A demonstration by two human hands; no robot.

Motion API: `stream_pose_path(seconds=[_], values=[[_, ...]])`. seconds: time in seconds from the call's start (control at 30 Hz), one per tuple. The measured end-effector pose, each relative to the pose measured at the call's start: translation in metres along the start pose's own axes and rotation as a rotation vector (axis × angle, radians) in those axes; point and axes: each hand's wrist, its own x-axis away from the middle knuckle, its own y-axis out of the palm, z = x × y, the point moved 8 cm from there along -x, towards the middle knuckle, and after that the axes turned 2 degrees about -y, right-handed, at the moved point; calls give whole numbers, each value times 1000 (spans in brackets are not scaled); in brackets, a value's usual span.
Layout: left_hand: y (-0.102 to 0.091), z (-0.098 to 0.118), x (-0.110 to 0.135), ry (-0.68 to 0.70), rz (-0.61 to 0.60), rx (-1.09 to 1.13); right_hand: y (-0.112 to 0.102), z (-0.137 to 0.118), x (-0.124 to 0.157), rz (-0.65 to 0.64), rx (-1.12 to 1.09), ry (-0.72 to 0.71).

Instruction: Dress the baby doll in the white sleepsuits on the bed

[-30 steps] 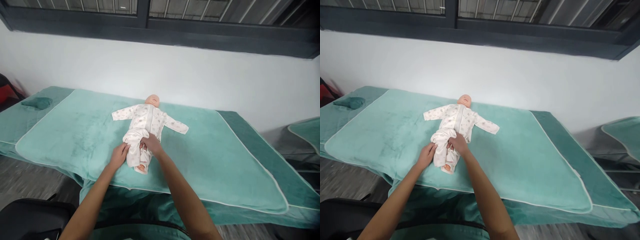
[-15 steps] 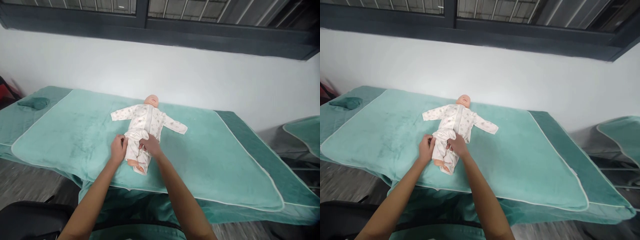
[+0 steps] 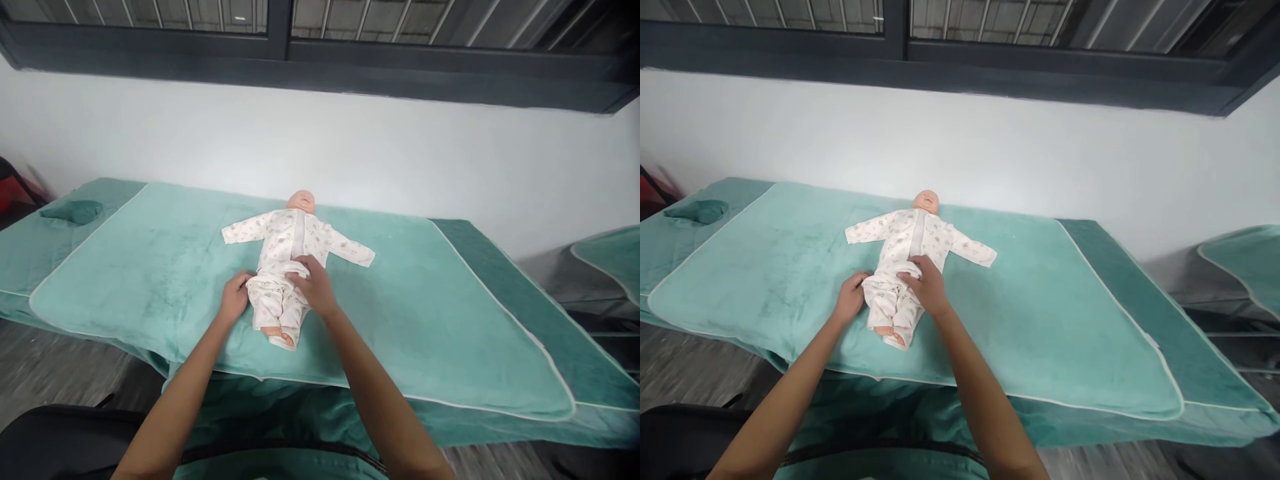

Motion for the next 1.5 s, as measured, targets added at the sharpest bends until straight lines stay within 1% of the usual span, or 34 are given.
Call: stream_pose_path(seconds=[0.07, 0.1, 0.13, 0.17, 0.2, 0.23, 0.27, 0.3, 0.33, 0.4, 0.47, 0.53, 0.63, 0.7, 0.73, 0.77, 0.8, 0.83, 0.87, 0.93, 0.97, 1.0, 1.03, 1.07, 1.1, 1.13, 1.2, 1.23, 1.27, 1.33, 1.4, 1.47, 1.5], values=[[-4, 1, -7, -38, 49, 52, 1, -3, 0, 1, -54, -56], [-9, 1, -11, -69, 103, 104, 2, -4, 1, 1, -79, -89], [-14, 3, -16, -97, 162, 157, 0, -3, 3, 29, -99, -107], [-18, 5, -21, -114, 206, 195, -5, 1, 5, 96, -107, -99], [-19, 9, -27, -115, 228, 210, -13, 9, 7, 191, -98, -64], [-18, 15, -33, -103, 222, 199, -21, 18, 9, 292, -66, -18], [-13, 21, -38, -83, 187, 165, -28, 26, 11, 366, -13, 21], [-5, 28, -42, -59, 130, 114, -31, 32, 12, 390, 51, 38], [5, 33, -45, -34, 63, 54, -28, 37, 10, 361, 116, 31], [25, 41, -47, 2, -54, -82, -17, 40, 5, 240, 223, -22], [41, 45, -43, 10, -118, -225, -6, 39, 2, 161, 298, -50], [49, 49, -38, -3, -122, -367, 1, 36, 0, 139, 353, -45], [50, 63, -35, 35, -80, -577, 2, 29, -6, 119, 377, -35], [43, 73, -38, 85, -29, -640, -7, 30, -10, 115, 305, -4], [36, 76, -41, 93, 13, -627, -17, 33, -11, 138, 235, 18], [25, 74, -46, 81, 72, -579, -31, 39, -11, 191, 151, 39], [12, 69, -51, 46, 146, -496, -48, 46, -9, 276, 66, 59], [-3, 58, -55, -15, 232, -382, -67, 57, -4, 383, -6, 83], [-18, 43, -59, -97, 320, -245, -86, 69, 4, 494, -55, 117], [-41, 6, -59, -277, 479, 12, -113, 94, 25, 672, -58, 227], [-48, -10, -56, -333, 544, 90, -120, 103, 36, 723, -22, 277], [-53, -20, -53, -342, 594, 119, -122, 108, 46, 745, 24, 306], [-56, -24, -50, -306, 614, 108, -119, 109, 54, 735, 61, 313], [-55, -24, -48, -245, 586, 80, -110, 107, 58, 679, 76, 300], [-49, -22, -47, -184, 506, 58, -97, 102, 60, 582, 67, 271], [-39, -19, -46, -145, 377, 54, -80, 94, 59, 454, 41, 233], [-15, -13, -40, -150, 54, 85, -45, 76, 55, 179, -12, 142], [-6, -9, -35, -169, -86, 101, -31, 66, 53, 70, -25, 91], [-1, -3, -30, -182, -197, 106, -22, 58, 50, -2, -30, 44], [1, 9, -21, -188, -349, 92, -16, 50, 44, -60, -35, -9], [-1, 18, -15, -188, -471, 86, -17, 51, 36, -73, -39, -6], [-1, 24, -11, -178, -563, 79, -19, 56, 30, -105, -32, 29], [-2, 27, -10, -156, -580, 64, -20, 58, 29, -132, -29, 49]])
